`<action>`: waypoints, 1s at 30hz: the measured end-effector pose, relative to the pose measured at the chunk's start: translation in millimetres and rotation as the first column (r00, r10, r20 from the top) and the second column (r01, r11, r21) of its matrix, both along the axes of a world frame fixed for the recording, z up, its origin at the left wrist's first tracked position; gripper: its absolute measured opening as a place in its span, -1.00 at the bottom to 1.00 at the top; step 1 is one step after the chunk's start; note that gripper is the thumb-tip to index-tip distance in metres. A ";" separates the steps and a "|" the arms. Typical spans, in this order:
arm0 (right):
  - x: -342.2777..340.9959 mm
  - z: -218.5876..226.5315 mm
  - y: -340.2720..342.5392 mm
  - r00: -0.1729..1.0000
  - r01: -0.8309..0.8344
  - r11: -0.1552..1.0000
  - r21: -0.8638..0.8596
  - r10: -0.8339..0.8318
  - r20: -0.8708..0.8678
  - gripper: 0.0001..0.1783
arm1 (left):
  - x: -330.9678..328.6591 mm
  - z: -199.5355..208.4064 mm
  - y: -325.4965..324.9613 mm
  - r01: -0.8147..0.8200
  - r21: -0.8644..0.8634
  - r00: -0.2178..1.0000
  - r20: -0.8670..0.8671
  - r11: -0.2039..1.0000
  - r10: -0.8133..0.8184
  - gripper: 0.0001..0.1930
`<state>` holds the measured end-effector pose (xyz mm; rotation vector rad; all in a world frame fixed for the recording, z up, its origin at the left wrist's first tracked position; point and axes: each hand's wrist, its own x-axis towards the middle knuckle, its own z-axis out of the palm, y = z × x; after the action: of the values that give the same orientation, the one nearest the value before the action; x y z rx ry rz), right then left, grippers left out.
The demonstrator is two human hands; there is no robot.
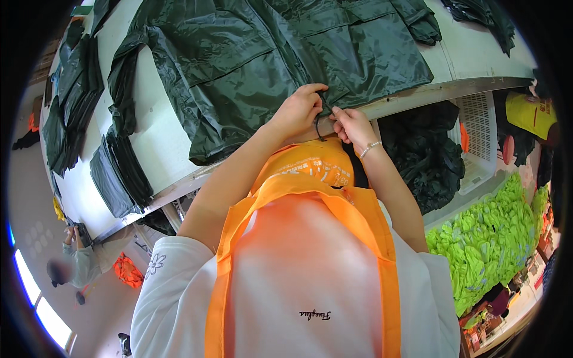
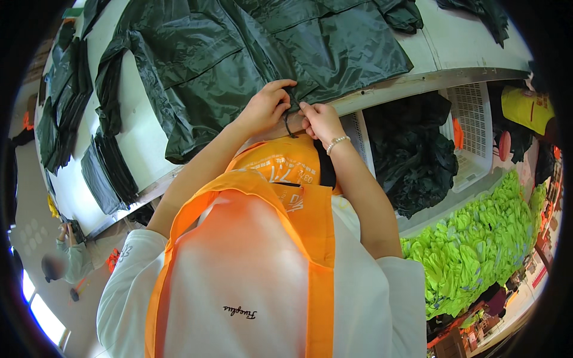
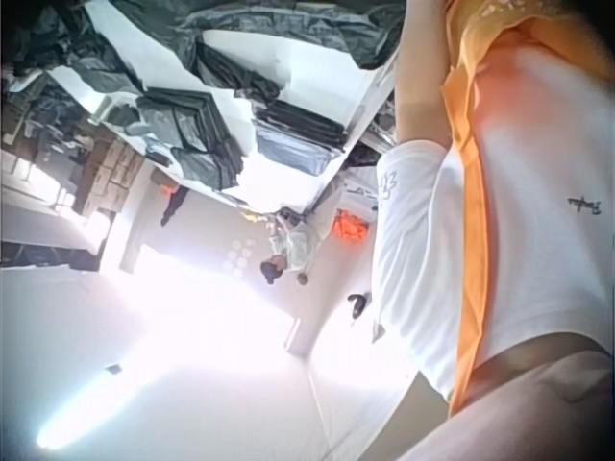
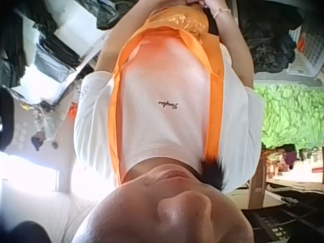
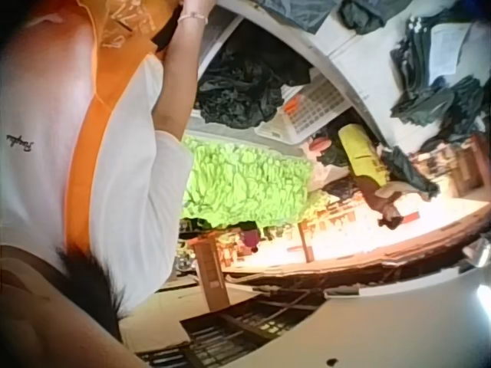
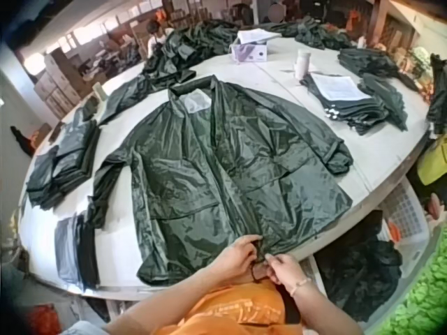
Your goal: The person folds a dark green jacket on a white table, aligning edges and smoothing the fabric. They fold the sleeves inward, fold the jacket in half, then into a compact rectangle, and place it into a white plastic basket.
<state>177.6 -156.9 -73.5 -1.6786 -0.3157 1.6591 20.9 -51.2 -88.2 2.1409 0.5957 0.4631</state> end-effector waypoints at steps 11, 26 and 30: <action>-19.5 18.0 -18.0 0.390 -0.501 0.860 0.092 0.130 0.911 -0.72 | 2.1 3.7 15.0 0.005 -0.185 1.000 -0.005 0.983 -0.007 -0.92; -12.4 22.1 -8.1 0.534 -0.352 0.930 0.108 0.105 0.839 -0.60 | -12.0 35.0 5.8 -0.181 -0.302 0.980 0.019 0.936 0.196 -0.94; 3.3 26.6 8.5 0.478 -0.324 0.938 0.125 0.048 0.877 -0.49 | -79.7 68.9 -10.4 -0.006 -0.125 0.813 -0.578 0.992 -0.068 -0.76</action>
<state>180.9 -148.4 -46.9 -2.1890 -1.2127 0.6620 -58.7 -61.6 -19.3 2.1600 0.8980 -0.2717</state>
